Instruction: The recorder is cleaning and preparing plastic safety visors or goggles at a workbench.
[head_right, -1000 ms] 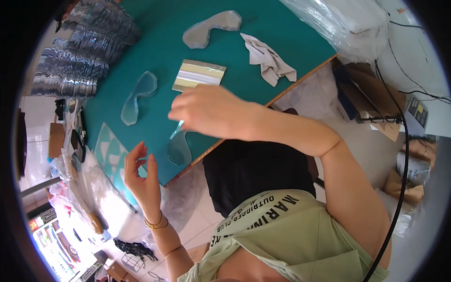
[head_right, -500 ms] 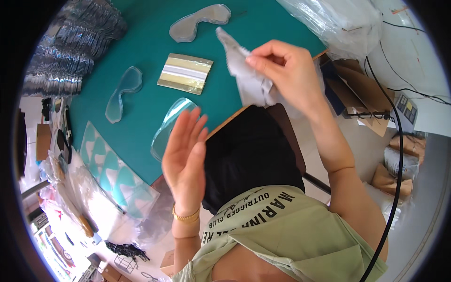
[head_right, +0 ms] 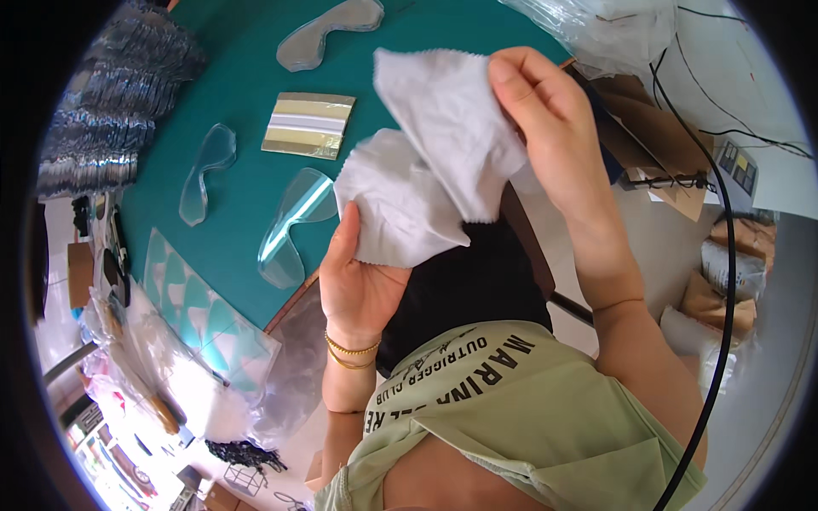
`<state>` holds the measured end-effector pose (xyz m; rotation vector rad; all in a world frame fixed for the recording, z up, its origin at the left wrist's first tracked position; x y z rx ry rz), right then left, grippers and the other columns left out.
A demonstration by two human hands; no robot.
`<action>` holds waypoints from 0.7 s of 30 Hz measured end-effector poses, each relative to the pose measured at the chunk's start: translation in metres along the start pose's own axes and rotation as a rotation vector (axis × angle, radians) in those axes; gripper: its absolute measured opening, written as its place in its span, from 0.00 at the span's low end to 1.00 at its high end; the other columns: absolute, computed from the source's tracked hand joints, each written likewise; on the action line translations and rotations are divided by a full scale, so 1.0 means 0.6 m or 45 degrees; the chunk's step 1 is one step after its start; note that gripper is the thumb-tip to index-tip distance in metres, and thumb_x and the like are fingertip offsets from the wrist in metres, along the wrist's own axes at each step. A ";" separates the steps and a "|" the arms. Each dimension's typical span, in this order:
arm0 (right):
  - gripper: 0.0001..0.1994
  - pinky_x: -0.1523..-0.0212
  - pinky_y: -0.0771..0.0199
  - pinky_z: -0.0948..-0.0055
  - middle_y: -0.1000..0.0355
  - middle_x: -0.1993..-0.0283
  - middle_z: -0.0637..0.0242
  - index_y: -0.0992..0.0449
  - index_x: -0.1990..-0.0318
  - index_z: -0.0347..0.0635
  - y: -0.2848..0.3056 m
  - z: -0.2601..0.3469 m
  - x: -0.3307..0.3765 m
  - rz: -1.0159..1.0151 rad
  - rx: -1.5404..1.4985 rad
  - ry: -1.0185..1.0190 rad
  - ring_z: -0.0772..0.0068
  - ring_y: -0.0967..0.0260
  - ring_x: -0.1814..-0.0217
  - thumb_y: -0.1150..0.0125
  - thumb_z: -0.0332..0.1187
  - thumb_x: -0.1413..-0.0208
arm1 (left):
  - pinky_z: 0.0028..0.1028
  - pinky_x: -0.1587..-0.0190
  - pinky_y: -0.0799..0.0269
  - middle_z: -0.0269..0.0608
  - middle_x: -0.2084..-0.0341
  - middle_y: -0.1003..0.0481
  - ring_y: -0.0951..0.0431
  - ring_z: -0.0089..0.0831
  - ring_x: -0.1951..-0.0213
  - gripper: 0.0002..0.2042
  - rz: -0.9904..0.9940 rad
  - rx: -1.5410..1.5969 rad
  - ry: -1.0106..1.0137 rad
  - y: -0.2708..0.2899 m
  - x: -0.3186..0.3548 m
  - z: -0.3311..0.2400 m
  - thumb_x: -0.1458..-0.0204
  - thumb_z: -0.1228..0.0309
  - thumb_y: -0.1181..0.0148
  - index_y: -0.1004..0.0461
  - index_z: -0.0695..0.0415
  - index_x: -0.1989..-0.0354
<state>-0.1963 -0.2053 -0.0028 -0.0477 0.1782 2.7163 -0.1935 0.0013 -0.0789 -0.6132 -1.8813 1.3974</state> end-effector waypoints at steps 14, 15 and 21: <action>0.08 0.61 0.40 0.87 0.32 0.63 0.79 0.29 0.57 0.39 -0.113 0.021 0.050 0.427 -0.187 -0.155 0.92 0.40 0.62 0.48 0.34 0.32 | 0.42 0.29 0.47 0.38 0.31 0.41 0.43 0.39 0.30 0.41 0.222 0.384 0.035 -0.001 0.007 0.010 0.41 0.35 0.61 0.46 0.57 0.29; 0.07 0.61 0.41 0.88 0.32 0.63 0.79 0.29 0.56 0.39 -0.103 0.017 0.049 0.394 -0.028 -0.117 0.92 0.41 0.62 0.47 0.33 0.33 | 0.42 0.30 0.47 0.39 0.31 0.42 0.44 0.39 0.30 0.42 0.249 0.351 0.069 -0.015 0.006 0.007 0.41 0.34 0.63 0.46 0.57 0.29; 0.18 0.60 0.36 0.81 0.32 0.57 0.71 0.29 0.45 0.39 -0.087 0.036 0.032 0.187 0.297 0.246 0.81 0.36 0.61 0.36 0.32 0.41 | 0.42 0.33 0.39 0.44 0.31 0.41 0.39 0.42 0.32 0.42 0.167 0.323 0.077 -0.016 0.021 0.001 0.40 0.35 0.61 0.46 0.58 0.29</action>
Point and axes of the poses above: each hand's wrist, its own x-axis away from the middle knuckle, its own y-axis out of the back of the hand, z = x × y, the point moved 8 cm from there along -x, towards the middle knuckle
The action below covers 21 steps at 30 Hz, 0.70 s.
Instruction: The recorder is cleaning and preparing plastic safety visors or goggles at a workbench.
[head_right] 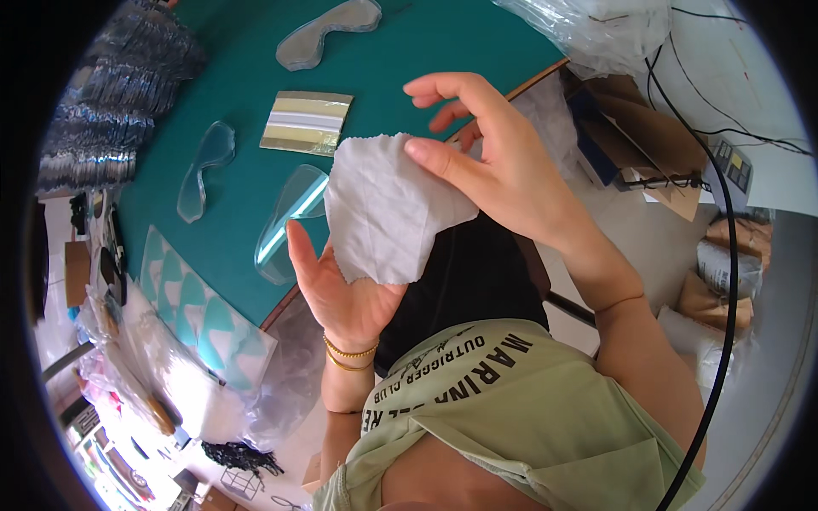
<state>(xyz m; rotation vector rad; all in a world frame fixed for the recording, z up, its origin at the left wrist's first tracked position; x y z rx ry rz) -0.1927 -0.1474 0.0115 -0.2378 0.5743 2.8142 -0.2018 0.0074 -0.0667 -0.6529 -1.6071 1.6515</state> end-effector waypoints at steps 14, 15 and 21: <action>0.14 0.76 0.32 0.76 0.33 0.66 0.58 0.39 0.66 0.44 -0.132 -0.008 -0.020 0.508 -1.661 -0.419 0.73 0.32 0.76 0.54 0.43 0.32 | 0.26 0.56 0.23 0.45 0.56 0.22 0.20 0.31 0.57 0.21 -0.347 -2.065 -0.719 -0.034 0.109 -0.101 0.49 0.79 0.33 0.28 0.64 0.46; 0.14 0.80 0.36 0.81 0.33 0.70 0.60 0.40 0.68 0.45 -0.127 -0.010 -0.028 0.576 -1.745 -0.494 0.76 0.34 0.79 0.57 0.42 0.30 | 0.34 0.53 0.26 0.44 0.56 0.23 0.24 0.40 0.56 0.27 -0.393 -2.675 -1.084 -0.071 0.133 -0.128 0.57 0.77 0.27 0.28 0.63 0.46; 0.21 0.66 0.38 0.83 0.34 0.70 0.69 0.25 0.60 0.32 -0.145 -0.001 -0.046 0.151 -0.051 0.082 0.82 0.36 0.67 0.61 0.41 0.28 | 0.40 0.45 0.35 0.45 0.48 0.31 0.32 0.46 0.48 0.36 -0.902 -3.197 -0.939 -0.041 0.182 -0.227 0.62 0.68 0.24 0.32 0.60 0.40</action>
Point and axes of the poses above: each hand's wrist, its own x-axis away from the middle knuckle, its own y-axis out of the back of the hand, z = x × y, the point moved 8 cm from there along -x, towards the middle knuckle
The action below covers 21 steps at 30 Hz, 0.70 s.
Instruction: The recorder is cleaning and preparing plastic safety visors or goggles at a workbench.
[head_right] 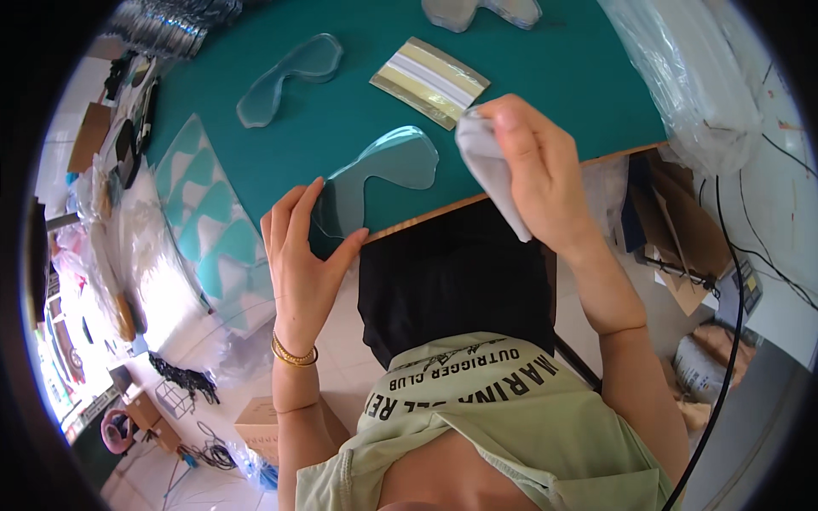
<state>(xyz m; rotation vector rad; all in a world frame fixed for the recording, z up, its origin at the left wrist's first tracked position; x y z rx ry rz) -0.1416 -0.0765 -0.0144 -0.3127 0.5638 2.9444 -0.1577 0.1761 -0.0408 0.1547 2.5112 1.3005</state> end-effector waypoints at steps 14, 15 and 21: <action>0.08 0.64 0.28 0.67 0.33 0.66 0.64 0.26 0.67 0.37 -0.217 0.061 -0.004 0.587 0.358 0.798 0.63 0.32 0.63 0.31 0.23 0.53 | 0.38 0.48 0.31 0.42 0.46 0.32 0.33 0.43 0.50 0.30 0.038 0.094 0.167 0.022 0.006 0.032 0.64 0.68 0.23 0.24 0.60 0.48; 0.08 0.65 0.29 0.65 0.32 0.66 0.64 0.26 0.68 0.37 -0.204 0.055 -0.023 0.535 0.382 0.800 0.62 0.32 0.63 0.31 0.23 0.54 | 0.38 0.49 0.31 0.42 0.46 0.32 0.33 0.43 0.51 0.30 0.023 0.105 0.169 0.023 0.004 0.032 0.64 0.67 0.22 0.23 0.60 0.48; 0.10 0.67 0.27 0.69 0.30 0.64 0.62 0.25 0.68 0.36 -0.235 0.069 0.026 0.715 0.285 0.852 0.61 0.30 0.65 0.29 0.23 0.56 | 0.38 0.50 0.31 0.42 0.48 0.31 0.32 0.43 0.53 0.30 -0.023 0.118 0.126 0.022 0.007 0.036 0.66 0.67 0.22 0.23 0.61 0.49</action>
Point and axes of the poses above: each hand's wrist, its own x-axis away from the middle knuckle, its own y-axis out of the back of the hand, z = x × y, the point moved 8 cm from there along -x, towards the middle knuckle
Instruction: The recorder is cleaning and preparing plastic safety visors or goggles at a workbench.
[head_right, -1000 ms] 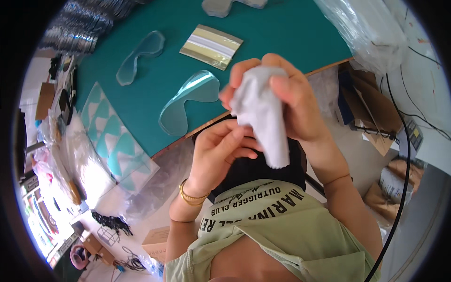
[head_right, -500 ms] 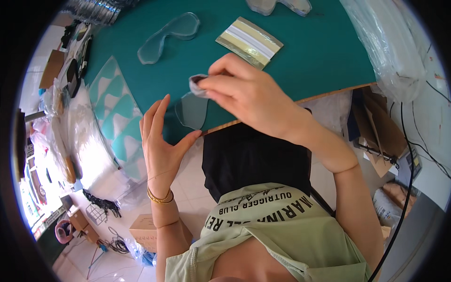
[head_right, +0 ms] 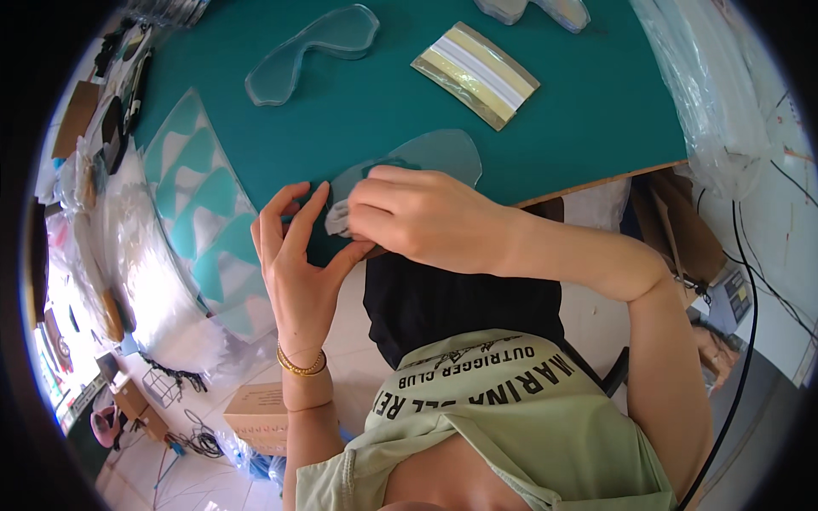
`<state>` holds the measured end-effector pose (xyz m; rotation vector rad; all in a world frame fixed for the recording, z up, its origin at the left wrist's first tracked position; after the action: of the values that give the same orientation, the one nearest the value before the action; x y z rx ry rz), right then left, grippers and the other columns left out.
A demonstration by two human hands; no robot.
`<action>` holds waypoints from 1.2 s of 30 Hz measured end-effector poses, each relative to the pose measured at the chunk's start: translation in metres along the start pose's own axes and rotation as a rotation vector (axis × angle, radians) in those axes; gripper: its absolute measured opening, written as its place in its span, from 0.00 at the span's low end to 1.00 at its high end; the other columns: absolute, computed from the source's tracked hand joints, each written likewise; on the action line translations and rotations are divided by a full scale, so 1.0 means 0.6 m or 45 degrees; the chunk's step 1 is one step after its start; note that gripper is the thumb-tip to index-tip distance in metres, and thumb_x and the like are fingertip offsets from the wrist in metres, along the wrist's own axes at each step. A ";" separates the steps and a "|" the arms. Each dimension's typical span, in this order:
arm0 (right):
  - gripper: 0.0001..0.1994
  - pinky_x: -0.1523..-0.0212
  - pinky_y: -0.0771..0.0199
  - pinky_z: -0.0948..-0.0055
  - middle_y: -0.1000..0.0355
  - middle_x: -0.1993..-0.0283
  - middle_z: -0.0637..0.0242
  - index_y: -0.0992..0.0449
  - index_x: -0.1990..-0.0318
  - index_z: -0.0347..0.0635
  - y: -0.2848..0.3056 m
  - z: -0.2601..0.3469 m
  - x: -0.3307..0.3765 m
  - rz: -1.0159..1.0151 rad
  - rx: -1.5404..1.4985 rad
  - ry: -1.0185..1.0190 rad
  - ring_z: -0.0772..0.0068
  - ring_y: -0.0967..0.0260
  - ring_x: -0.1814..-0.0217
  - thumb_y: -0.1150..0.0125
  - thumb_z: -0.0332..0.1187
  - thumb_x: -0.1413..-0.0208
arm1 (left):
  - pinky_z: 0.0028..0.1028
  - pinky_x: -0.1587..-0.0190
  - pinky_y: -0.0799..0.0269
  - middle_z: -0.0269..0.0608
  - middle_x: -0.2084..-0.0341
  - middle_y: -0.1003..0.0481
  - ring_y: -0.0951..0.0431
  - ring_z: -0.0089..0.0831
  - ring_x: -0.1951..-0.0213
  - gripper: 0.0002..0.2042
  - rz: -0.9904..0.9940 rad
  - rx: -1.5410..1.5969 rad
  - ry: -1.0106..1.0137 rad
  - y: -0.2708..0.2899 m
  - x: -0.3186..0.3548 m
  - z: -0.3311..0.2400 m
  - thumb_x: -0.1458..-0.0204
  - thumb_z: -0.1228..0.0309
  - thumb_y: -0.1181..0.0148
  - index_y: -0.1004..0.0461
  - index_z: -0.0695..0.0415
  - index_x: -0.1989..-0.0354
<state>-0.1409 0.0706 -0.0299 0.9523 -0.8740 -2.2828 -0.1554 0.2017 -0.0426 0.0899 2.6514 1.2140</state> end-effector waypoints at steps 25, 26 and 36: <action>0.10 0.69 0.30 0.69 0.29 0.64 0.62 0.25 0.66 0.36 0.073 -0.023 0.091 -0.311 0.232 -0.141 0.63 0.31 0.68 0.29 0.21 0.54 | 0.35 0.53 0.32 0.38 0.50 0.29 0.33 0.40 0.53 0.31 0.004 -0.079 0.036 -0.001 -0.001 -0.011 0.68 0.65 0.21 0.21 0.61 0.50; 0.10 0.68 0.29 0.69 0.29 0.64 0.62 0.25 0.67 0.35 0.069 -0.035 0.087 -0.292 0.206 -0.203 0.62 0.30 0.67 0.29 0.21 0.54 | 0.35 0.53 0.32 0.38 0.50 0.29 0.33 0.40 0.53 0.31 0.004 -0.082 0.034 -0.002 -0.002 -0.013 0.67 0.65 0.21 0.21 0.61 0.50; 0.04 0.67 0.27 0.73 0.27 0.64 0.60 0.24 0.64 0.37 0.182 -0.090 0.160 -0.530 0.529 -0.677 0.68 0.27 0.66 0.35 0.26 0.45 | 0.39 0.49 0.30 0.45 0.48 0.28 0.30 0.46 0.50 0.27 -0.013 -0.178 -0.028 0.013 0.007 -0.023 0.62 0.68 0.24 0.22 0.63 0.51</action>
<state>-0.1376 -0.0840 -0.0213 0.7430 -1.5412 -2.8440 -0.1628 0.1973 -0.0289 0.0654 2.5364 1.3828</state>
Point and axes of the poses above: each hand's wrist, its own x-axis away from the middle knuckle, its own y-axis out of the back of the hand, z = x × y, the point moved 8 cm from there along -x, towards the middle knuckle
